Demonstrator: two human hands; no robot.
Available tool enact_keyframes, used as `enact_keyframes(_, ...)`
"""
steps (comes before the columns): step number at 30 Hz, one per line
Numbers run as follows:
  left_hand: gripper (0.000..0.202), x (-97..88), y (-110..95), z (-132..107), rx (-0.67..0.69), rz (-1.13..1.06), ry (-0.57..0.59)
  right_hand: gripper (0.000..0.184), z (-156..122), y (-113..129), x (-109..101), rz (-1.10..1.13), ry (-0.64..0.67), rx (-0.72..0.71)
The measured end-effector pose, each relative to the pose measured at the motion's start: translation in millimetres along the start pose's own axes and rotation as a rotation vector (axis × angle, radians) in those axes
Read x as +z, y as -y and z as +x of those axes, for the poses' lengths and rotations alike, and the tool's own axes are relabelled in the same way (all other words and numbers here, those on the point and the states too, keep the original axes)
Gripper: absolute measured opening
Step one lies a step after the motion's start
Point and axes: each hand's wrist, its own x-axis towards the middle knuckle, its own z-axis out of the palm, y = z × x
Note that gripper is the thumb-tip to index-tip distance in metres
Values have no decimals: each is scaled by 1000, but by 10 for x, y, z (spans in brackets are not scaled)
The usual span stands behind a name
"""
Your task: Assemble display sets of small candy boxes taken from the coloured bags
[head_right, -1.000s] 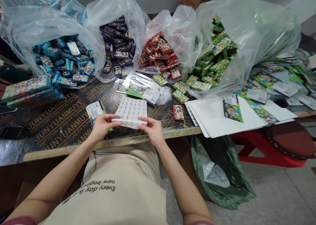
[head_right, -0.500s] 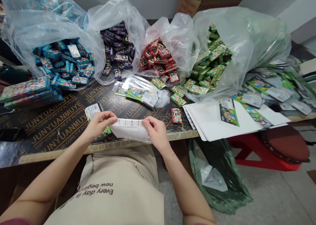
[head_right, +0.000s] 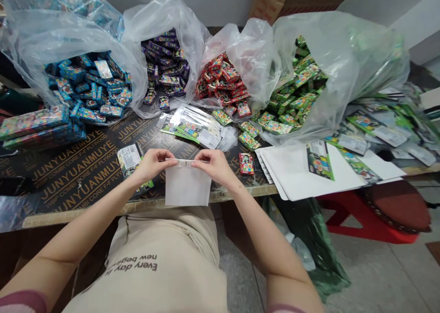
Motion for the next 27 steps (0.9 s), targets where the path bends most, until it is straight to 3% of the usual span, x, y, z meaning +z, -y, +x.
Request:
enact_keyframes(3, 25, -64, -174, -15, 9, -78, -36, 23, -8, 199, -98, -39, -71, -73)
enact_keyframes(6, 25, -93, -223, -4, -68, -190, 15, 27, 46, 239, -203, 4, 33, -13)
enact_keyframes(10, 21, 24, 4, 75, -210, -193, 45, 24, 250, 12, -186, -54, 281, 59)
enact_keyframes(13, 18, 165, 228, 121, -213, -148, -5, 17, 382, -188, -44, -215, 333, 9)
enact_keyframes(17, 14, 236, 370, 142, -223, -197, -43, 16, 458, -334, 108, -242, 373, -24)
enact_keyframes(23, 12, 207, 448, 186, -296, -257, -67, 12, 468, -468, 202, -259, 317, -171)
enact_keyframes(25, 13, 211, 503, 205, -315, -250, -82, 14, 478, -514, 206, -347, 281, -263)
enact_keyframes(27, 14, 208, 565, 224, -333, -233, -106, 21, 518, -573, 164, -509, 159, -314)
